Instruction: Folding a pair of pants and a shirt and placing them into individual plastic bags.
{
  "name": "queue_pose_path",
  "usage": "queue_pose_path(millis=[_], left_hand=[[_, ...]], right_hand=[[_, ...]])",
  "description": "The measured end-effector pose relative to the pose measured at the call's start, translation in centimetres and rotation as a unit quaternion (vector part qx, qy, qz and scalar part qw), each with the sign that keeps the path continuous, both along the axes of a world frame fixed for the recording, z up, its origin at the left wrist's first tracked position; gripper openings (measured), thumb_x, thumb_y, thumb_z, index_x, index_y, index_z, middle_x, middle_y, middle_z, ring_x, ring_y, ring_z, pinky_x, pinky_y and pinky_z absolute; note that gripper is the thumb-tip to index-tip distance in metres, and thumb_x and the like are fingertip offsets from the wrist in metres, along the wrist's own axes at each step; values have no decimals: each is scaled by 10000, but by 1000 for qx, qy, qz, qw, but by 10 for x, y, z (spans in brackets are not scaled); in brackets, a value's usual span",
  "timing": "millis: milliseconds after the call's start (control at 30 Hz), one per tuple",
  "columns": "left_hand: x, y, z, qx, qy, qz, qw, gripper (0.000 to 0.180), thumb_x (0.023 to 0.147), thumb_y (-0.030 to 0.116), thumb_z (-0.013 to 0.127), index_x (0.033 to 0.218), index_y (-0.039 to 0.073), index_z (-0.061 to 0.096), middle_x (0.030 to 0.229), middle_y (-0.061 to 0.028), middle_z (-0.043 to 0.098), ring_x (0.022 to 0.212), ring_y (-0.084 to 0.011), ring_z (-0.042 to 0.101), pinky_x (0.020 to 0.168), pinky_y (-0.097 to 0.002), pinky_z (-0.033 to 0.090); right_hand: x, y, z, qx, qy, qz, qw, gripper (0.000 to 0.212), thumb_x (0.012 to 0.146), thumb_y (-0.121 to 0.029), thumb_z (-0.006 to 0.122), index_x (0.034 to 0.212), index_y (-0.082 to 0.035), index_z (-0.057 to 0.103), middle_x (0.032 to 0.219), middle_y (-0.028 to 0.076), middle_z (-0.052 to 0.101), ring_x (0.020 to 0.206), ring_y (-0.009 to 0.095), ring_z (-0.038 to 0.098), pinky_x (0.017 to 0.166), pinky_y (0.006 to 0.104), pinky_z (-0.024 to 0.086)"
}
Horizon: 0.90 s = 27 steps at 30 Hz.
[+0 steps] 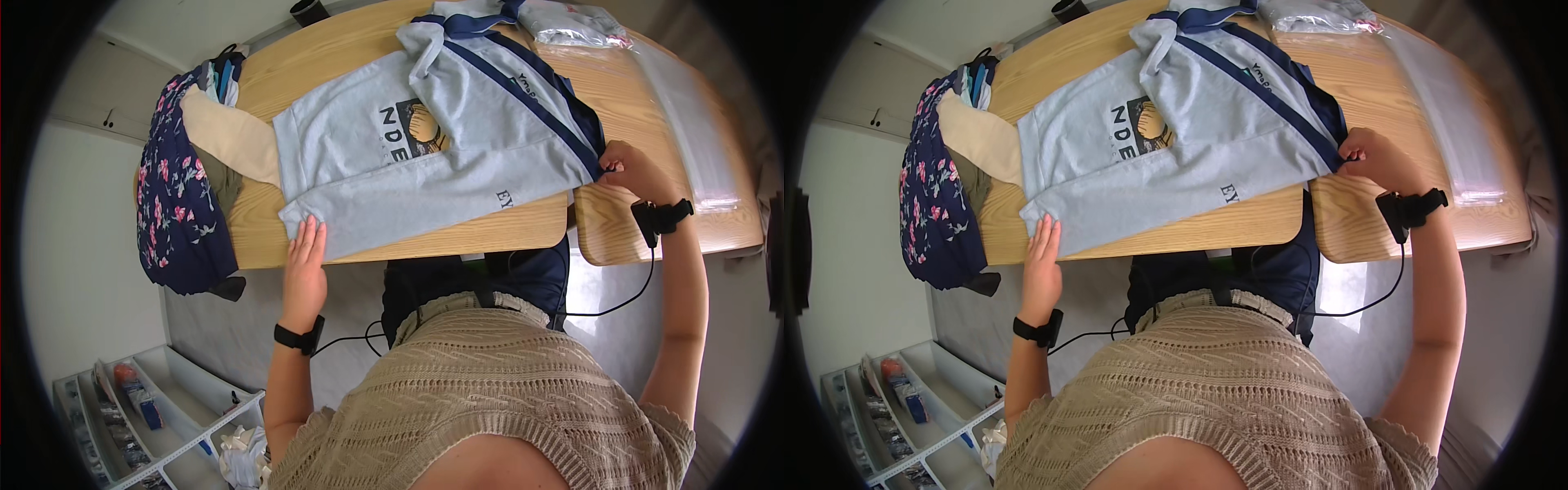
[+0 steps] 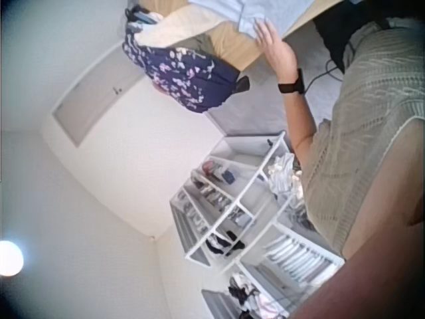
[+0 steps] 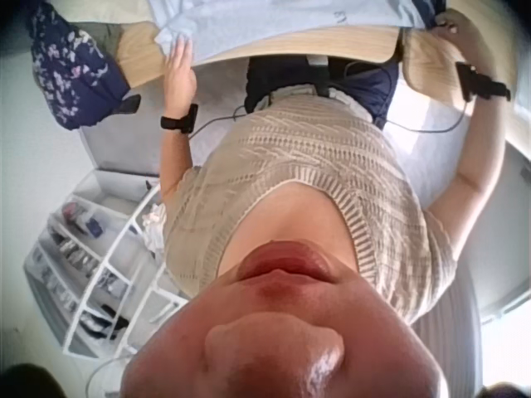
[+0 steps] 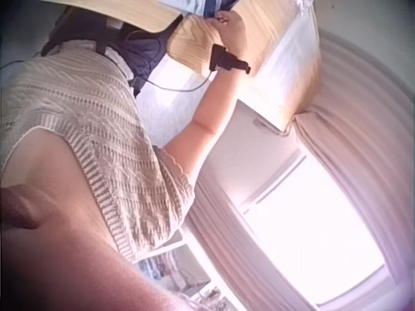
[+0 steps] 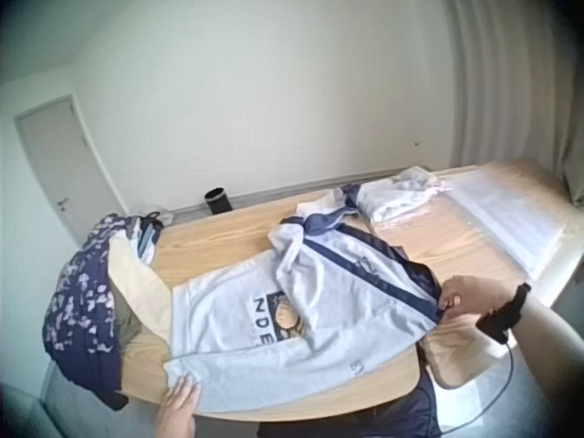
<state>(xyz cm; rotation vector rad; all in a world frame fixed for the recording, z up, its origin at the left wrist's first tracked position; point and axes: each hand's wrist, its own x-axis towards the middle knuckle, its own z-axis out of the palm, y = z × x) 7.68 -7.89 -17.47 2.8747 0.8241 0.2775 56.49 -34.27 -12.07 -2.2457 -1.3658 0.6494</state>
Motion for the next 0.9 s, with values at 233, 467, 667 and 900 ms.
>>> queue_pose_path(millis=[233,467,667,900], left_hand=[[0,31,37,-138,8,-32,990,631,716,-148,408,1323,18,463,1413,-134,420,1315,-303,382,1030,-355,363],[64,46,78,-238,-45,-54,969,437,772,-84,460,1178,31,573,1237,-114,539,1108,-236,530,857,-288,447],[155,46,57,-199,-12,-186,962,205,836,106,623,1023,22,602,952,-111,586,861,-256,569,740,-319,476],[187,49,41,-181,18,-216,959,174,835,144,633,826,8,525,799,-126,560,725,-296,532,637,-383,432]], right_hand=[[-21,3,24,-13,-62,40,997,216,649,-42,730,847,-7,652,820,113,614,801,248,587,721,325,479],[-25,65,40,53,-91,54,993,159,762,-113,610,867,5,624,757,129,612,689,230,582,633,322,465],[-34,115,25,-145,-116,25,982,434,785,-372,648,956,27,639,928,187,665,814,326,640,730,371,495],[-10,107,14,-144,5,-19,989,411,737,-359,729,860,21,631,690,99,604,622,215,569,569,356,453]])
